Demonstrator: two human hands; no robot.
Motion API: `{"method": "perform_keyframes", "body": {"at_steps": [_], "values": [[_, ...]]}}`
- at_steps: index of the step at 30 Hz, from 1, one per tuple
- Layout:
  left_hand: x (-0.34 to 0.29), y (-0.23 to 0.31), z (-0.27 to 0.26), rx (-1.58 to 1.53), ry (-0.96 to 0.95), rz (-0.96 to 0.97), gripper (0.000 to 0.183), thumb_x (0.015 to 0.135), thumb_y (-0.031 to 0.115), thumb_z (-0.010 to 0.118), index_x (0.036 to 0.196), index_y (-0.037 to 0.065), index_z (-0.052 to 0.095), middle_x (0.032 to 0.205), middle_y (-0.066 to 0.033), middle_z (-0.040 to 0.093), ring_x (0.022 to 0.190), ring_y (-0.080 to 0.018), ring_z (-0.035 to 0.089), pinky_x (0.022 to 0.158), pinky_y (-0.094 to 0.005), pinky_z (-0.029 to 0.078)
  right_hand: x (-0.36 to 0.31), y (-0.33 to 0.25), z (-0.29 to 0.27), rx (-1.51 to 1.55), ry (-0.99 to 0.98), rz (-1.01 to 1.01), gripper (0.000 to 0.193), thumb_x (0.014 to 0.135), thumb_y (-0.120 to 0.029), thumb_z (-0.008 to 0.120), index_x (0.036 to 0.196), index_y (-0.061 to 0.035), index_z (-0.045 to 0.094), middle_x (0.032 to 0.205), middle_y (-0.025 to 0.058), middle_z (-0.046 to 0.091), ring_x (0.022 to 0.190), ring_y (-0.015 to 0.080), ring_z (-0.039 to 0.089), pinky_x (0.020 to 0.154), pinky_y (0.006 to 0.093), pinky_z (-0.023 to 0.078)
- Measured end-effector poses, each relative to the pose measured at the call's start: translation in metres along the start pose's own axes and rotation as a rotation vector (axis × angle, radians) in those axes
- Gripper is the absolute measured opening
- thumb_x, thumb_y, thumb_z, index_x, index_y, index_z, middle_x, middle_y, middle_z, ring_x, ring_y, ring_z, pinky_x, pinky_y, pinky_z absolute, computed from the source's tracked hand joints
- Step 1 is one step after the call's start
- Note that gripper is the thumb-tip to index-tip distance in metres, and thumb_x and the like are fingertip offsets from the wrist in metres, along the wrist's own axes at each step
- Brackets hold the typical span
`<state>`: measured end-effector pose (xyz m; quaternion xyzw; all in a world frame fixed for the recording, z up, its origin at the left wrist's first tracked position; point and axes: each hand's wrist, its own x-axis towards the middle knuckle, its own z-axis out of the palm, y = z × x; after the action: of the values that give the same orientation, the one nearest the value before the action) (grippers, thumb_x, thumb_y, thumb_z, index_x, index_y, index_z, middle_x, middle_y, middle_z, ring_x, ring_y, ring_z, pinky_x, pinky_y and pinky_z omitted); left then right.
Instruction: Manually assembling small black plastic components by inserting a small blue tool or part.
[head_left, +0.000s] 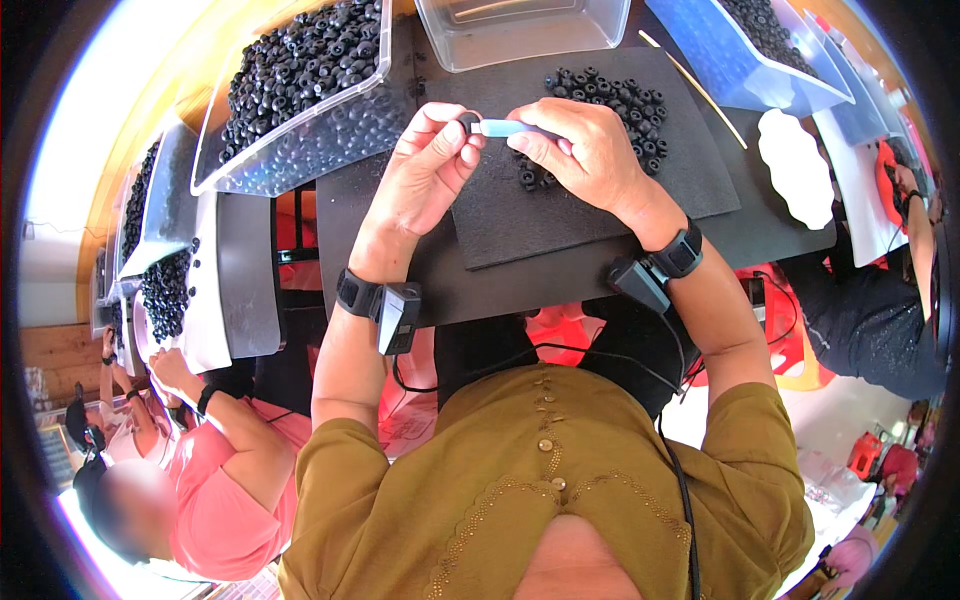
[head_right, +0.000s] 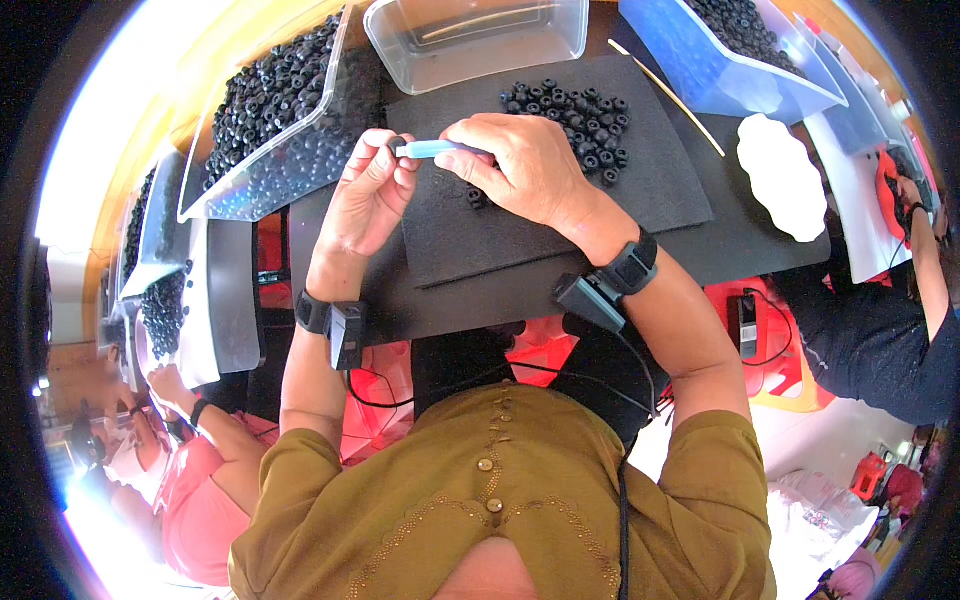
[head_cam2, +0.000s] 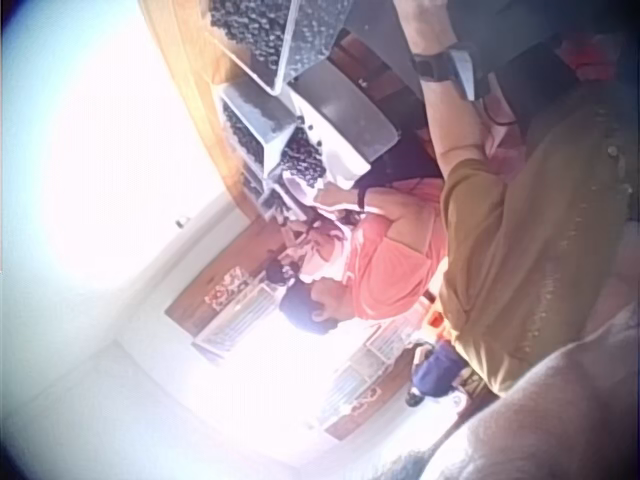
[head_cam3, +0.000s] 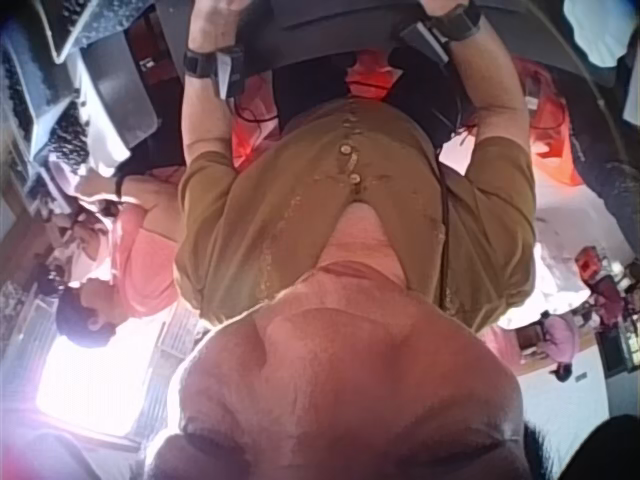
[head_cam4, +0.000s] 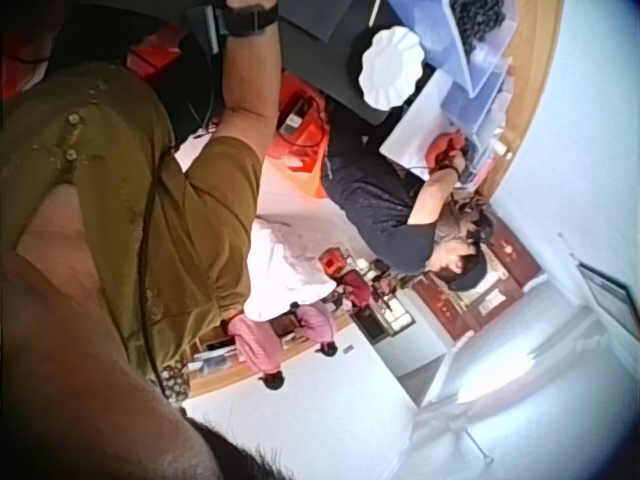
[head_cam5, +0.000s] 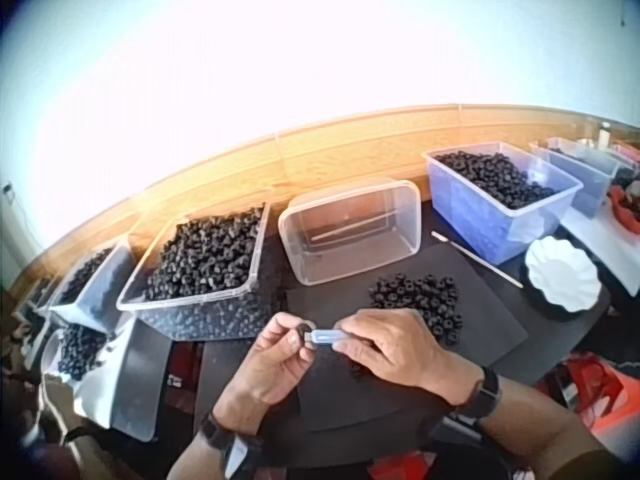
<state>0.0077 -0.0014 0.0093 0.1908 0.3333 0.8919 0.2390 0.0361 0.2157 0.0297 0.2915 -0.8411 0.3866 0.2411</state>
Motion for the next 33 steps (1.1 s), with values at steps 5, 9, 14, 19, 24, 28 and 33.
{"method": "perform_keyframes", "body": {"at_steps": [5, 9, 14, 19, 24, 28, 33], "values": [[-0.001, 0.0, -0.001, 0.005, -0.012, 0.001, 0.01, 0.096, 0.007, 0.058, 0.106, 0.006, 0.06, 0.105, -0.0086, 0.063, 0.091, -0.0147, 0.061, 0.08, -0.024, 0.052, -0.001, 0.002, 0.002, 0.018, 0.018, -0.071, 0.021, 0.09, -0.022, 0.066, 0.1, -0.0039, 0.067, 0.075, 0.0067, 0.061, 0.056, 0.0192, 0.053, 0.052, 0.03, 0.042], [-0.002, 0.004, 0.0, 0.034, 0.001, 0.023, 0.008, 0.095, 0.007, 0.06, 0.103, 0.007, 0.061, 0.104, -0.0092, 0.064, 0.088, -0.0149, 0.06, 0.078, -0.0252, 0.051, 0.0, -0.002, 0.005, 0.014, 0.011, 0.006, 0.022, 0.087, -0.03, 0.068, 0.092, -0.0085, 0.067, 0.077, 0.0101, 0.064, 0.068, 0.031, 0.063, 0.058, 0.039, 0.049], [-0.01, -0.009, 0.029, 0.165, -0.295, -0.153, 0.008, 0.091, 0.009, 0.066, 0.098, 0.007, 0.062, 0.098, -0.0089, 0.064, 0.08, -0.0131, 0.058, 0.073, -0.0237, 0.048, 0.013, 0.03, -0.013, 0.123, 0.243, 0.303, 0.03, 0.093, -0.031, 0.062, 0.093, -0.0017, 0.068, 0.07, 0.0151, 0.063, 0.062, 0.0287, 0.064, 0.057, 0.0348, 0.047], [-0.005, 0.0, 0.02, 0.103, -0.05, -0.053, 0.009, 0.094, 0.01, 0.063, 0.101, 0.006, 0.061, 0.098, -0.0068, 0.063, 0.082, -0.0115, 0.058, 0.075, -0.0223, 0.049, 0.005, 0.017, -0.002, 0.288, 0.157, 0.275, 0.032, 0.095, -0.033, 0.062, 0.097, -0.0015, 0.068, 0.062, 0.0072, 0.057, 0.057, 0.0098, 0.054, 0.053, 0.0292, 0.043], [-0.001, -0.008, 0.008, 0.141, 0.015, -0.03, 0.01, 0.094, 0.007, 0.063, 0.104, 0.005, 0.061, 0.099, -0.0068, 0.065, 0.084, -0.0125, 0.061, 0.078, -0.0233, 0.051, 0.002, 0.009, 0.004, 0.599, 0.015, 0.37, 0.034, 0.092, -0.036, 0.066, 0.092, -0.0026, 0.067, 0.066, -0.0008, 0.056, 0.061, 0.0063, 0.05, 0.056, 0.025, 0.04], [-0.003, -0.012, 0.008, 0.215, 0.045, -0.022, 0.012, 0.094, 0.005, 0.062, 0.106, 0.005, 0.061, 0.1, -0.0075, 0.066, 0.089, -0.013, 0.064, 0.081, -0.025, 0.053, 0.003, 0.001, 0.001, 0.491, -0.146, 0.331, 0.03, 0.093, -0.032, 0.066, 0.096, -0.0019, 0.064, 0.076, -0.0034, 0.055, 0.07, 0.0034, 0.048, 0.063, 0.0206, 0.039], [-0.01, 0.001, 0.023, 0.336, 0.077, 0.046, 0.013, 0.092, 0.002, 0.064, 0.104, 0.003, 0.063, 0.097, -0.0084, 0.068, 0.084, -0.0124, 0.066, 0.076, -0.0266, 0.056, 0.003, -0.006, 0.002, 0.504, -0.126, 0.325, 0.029, 0.085, -0.03, 0.074, 0.095, -0.0033, 0.066, 0.07, -0.0011, 0.057, 0.065, 0.0056, 0.05, 0.059, 0.0231, 0.04]]}}
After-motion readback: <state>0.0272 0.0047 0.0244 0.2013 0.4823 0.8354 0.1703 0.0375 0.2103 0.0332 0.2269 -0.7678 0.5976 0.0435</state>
